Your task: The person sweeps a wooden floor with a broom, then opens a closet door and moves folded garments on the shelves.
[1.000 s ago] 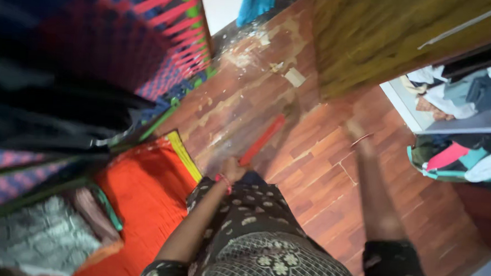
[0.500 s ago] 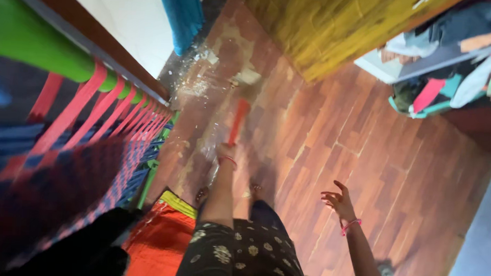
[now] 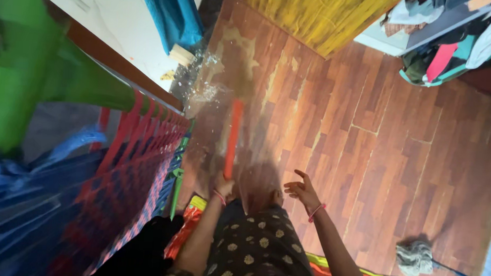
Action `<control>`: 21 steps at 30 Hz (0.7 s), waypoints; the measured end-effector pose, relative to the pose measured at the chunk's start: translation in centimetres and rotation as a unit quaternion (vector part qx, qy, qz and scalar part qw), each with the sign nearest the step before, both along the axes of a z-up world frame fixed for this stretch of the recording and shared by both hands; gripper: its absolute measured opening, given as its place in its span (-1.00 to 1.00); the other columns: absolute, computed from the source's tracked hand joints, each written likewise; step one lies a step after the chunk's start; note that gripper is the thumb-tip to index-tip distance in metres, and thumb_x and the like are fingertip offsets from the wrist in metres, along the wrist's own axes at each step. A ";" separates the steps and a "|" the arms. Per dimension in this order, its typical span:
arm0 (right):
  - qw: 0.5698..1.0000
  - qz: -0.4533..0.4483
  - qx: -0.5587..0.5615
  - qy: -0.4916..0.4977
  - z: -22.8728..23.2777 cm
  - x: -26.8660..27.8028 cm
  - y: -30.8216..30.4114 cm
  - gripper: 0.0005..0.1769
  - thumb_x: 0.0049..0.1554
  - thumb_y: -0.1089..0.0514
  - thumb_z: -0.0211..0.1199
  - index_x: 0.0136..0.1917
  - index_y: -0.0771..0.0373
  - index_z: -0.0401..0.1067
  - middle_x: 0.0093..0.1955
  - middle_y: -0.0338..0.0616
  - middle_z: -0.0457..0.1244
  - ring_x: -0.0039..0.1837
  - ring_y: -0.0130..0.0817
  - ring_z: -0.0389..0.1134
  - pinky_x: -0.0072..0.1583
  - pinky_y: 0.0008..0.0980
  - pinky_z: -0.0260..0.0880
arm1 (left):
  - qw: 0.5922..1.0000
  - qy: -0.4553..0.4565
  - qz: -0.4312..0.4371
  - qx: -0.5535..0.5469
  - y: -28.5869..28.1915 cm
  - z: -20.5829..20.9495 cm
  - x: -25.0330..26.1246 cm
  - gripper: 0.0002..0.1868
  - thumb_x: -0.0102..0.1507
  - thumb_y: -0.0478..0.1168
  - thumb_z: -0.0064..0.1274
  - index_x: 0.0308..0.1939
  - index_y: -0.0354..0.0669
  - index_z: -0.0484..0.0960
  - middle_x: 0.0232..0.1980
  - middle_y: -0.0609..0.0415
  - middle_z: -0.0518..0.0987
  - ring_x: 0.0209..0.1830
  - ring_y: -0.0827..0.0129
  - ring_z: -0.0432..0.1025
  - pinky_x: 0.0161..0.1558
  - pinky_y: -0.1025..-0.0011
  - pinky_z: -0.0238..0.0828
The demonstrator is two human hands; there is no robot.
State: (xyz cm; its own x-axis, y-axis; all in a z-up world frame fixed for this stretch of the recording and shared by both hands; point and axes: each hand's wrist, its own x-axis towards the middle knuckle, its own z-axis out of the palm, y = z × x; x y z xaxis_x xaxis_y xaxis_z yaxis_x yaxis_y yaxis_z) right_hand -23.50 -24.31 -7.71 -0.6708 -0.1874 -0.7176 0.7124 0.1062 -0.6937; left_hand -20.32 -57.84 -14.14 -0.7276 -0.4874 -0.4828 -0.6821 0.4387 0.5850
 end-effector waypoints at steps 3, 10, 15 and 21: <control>1.000 0.013 0.020 0.017 0.3 -1.1 0.3 -0.23 0.18 0.14 0.22 0.58 0.06 -0.02 0.10 0.03 0.40 0.07 -0.29 0.45 0.07 -0.31 0.45 | 0.999 -0.041 -0.014 0.021 1.8 0.1 0.3 -0.63 0.12 -0.04 0.15 -0.07 -0.13 0.68 -0.22 -0.16 0.67 -0.22 -0.03 0.59 -0.21 0.11 0.50; 0.999 -0.008 0.029 0.020 0.5 -2.6 6.5 -0.25 0.19 0.12 0.22 0.57 0.06 0.00 0.10 0.04 0.40 0.06 -0.28 0.46 0.06 -0.33 0.45 | 0.990 -0.119 0.057 -0.059 -3.2 -6.4 -6.9 -0.62 0.13 -0.06 0.14 -0.03 -0.13 0.66 -0.20 -0.15 0.67 -0.22 -0.02 0.59 -0.23 0.11 0.50; 0.999 -0.028 0.040 -0.021 0.8 -1.6 10.0 -0.26 0.18 0.12 0.23 0.56 0.07 0.02 0.08 0.08 0.40 0.03 -0.26 0.46 0.01 -0.33 0.45 | 0.984 -0.063 0.099 -0.136 -5.4 -5.0 -11.0 -0.61 0.14 -0.07 0.13 0.00 -0.12 0.65 -0.18 -0.14 0.67 -0.23 -0.02 0.59 -0.24 0.11 0.50; 1.000 -0.023 -0.003 -0.020 1.6 -1.4 10.1 -0.30 0.19 0.12 0.23 0.54 0.10 0.08 0.04 0.07 0.41 -0.01 -0.22 0.46 -0.02 -0.32 0.43 | 0.997 0.053 0.038 -0.042 0.4 -2.0 1.8 -0.63 0.17 -0.13 0.13 0.02 -0.17 0.64 -0.18 -0.18 0.67 -0.19 -0.07 0.58 -0.16 0.06 0.50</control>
State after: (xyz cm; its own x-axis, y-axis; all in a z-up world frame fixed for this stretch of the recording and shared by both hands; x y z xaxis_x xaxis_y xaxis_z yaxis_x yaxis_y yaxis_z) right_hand -24.87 -14.18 -6.14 -0.6500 -0.1626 -0.7423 0.7431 0.0686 -0.6657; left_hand -18.54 -57.41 -16.11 -0.7324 -0.5781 -0.3597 -0.6509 0.4393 0.6192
